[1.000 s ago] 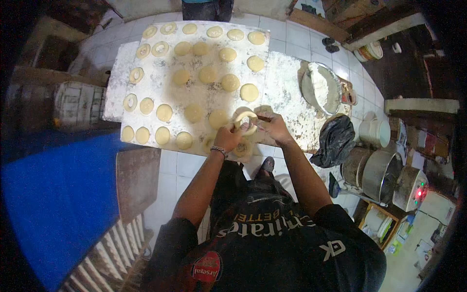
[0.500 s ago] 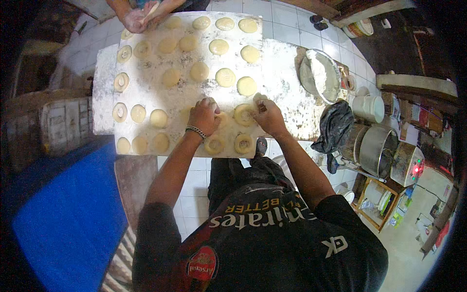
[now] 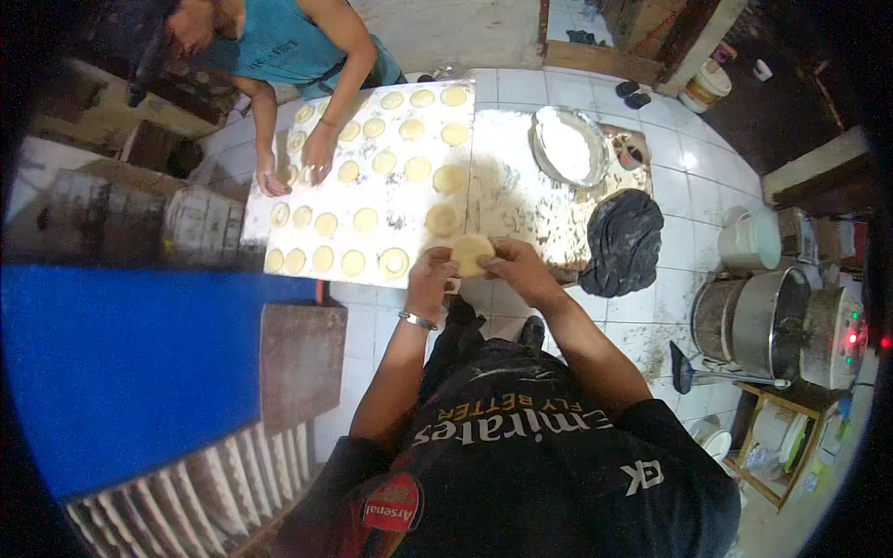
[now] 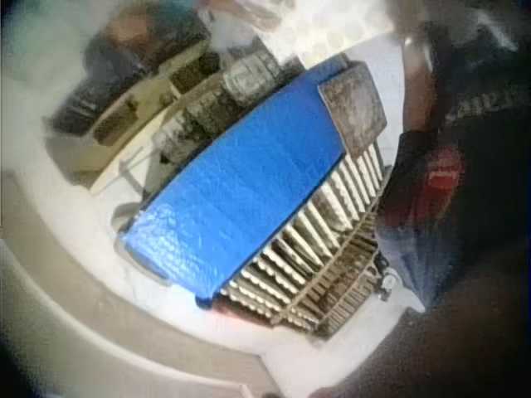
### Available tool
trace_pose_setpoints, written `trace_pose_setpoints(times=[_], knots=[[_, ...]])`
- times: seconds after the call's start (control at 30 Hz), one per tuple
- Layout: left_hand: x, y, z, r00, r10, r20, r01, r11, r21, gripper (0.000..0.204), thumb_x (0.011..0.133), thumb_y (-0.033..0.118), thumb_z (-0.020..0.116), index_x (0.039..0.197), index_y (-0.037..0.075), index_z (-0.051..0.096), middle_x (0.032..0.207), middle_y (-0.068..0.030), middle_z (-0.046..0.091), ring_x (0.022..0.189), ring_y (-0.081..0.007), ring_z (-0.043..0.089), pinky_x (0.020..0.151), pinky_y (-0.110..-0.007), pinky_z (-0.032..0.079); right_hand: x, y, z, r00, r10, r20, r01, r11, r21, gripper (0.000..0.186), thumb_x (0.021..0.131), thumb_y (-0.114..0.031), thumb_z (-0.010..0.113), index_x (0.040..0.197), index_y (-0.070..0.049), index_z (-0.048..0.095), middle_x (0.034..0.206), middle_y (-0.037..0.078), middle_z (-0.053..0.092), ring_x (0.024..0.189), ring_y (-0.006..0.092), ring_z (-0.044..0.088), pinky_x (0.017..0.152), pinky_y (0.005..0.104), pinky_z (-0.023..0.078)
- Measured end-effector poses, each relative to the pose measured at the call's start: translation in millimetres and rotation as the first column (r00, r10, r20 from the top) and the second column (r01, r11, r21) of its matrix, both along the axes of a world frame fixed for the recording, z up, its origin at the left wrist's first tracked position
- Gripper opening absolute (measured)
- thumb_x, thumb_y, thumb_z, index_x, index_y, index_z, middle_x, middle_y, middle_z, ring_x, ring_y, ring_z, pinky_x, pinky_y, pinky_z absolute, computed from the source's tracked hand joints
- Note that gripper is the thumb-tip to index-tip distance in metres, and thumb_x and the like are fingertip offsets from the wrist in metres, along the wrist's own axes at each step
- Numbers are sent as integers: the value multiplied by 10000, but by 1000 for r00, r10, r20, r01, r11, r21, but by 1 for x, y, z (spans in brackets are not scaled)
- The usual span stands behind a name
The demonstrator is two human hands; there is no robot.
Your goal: The person carries a tray of doughnut rings, slides it into a tall rack, then moves to a table to hand-shape more doughnut rings from pre-cut dough rounds, placing them back on a tray and sliding the finished tray into the rack.
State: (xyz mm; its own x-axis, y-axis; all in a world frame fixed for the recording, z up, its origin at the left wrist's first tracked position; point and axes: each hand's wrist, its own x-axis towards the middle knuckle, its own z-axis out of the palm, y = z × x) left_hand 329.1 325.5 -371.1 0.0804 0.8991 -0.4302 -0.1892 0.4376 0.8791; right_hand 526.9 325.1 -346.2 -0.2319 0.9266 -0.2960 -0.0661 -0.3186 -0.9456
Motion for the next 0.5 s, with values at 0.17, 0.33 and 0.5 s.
trace_pose_setpoints(times=[0.17, 0.33, 0.5], knots=[[22, -59, 18, 955, -265, -133, 276, 958, 74, 251, 852, 152, 738, 1062, 30, 673, 863, -6, 666, 722, -69, 572, 590, -219, 439, 29, -57, -33, 998, 69, -2, -67, 976, 208, 280, 842, -119, 712, 1068, 43, 681, 989, 127, 693, 886, 186, 645, 817, 336, 520], [11, -77, 48, 910, -294, -293, 315, 949, 25, 230, 840, 184, 775, 928, -16, 703, 813, -13, 680, 668, -87, 583, 606, -251, 476, 18, -87, -7, 996, 86, 32, -90, 978, 189, 325, 836, -75, 694, 1129, 28, 597, 1041, 152, 668, 964, 196, 646, 855, 337, 524], [-16, -92, 52, 665, -185, -723, 524, 806, 276, 200, 817, 176, 739, 898, 4, 676, 773, -112, 672, 700, -205, 643, 675, -348, 514, -13, -106, -11, 982, 163, 95, -178, 969, 174, 306, 833, -96, 707, 1100, 14, 605, 1036, 100, 654, 933, 173, 620, 820, 324, 514]])
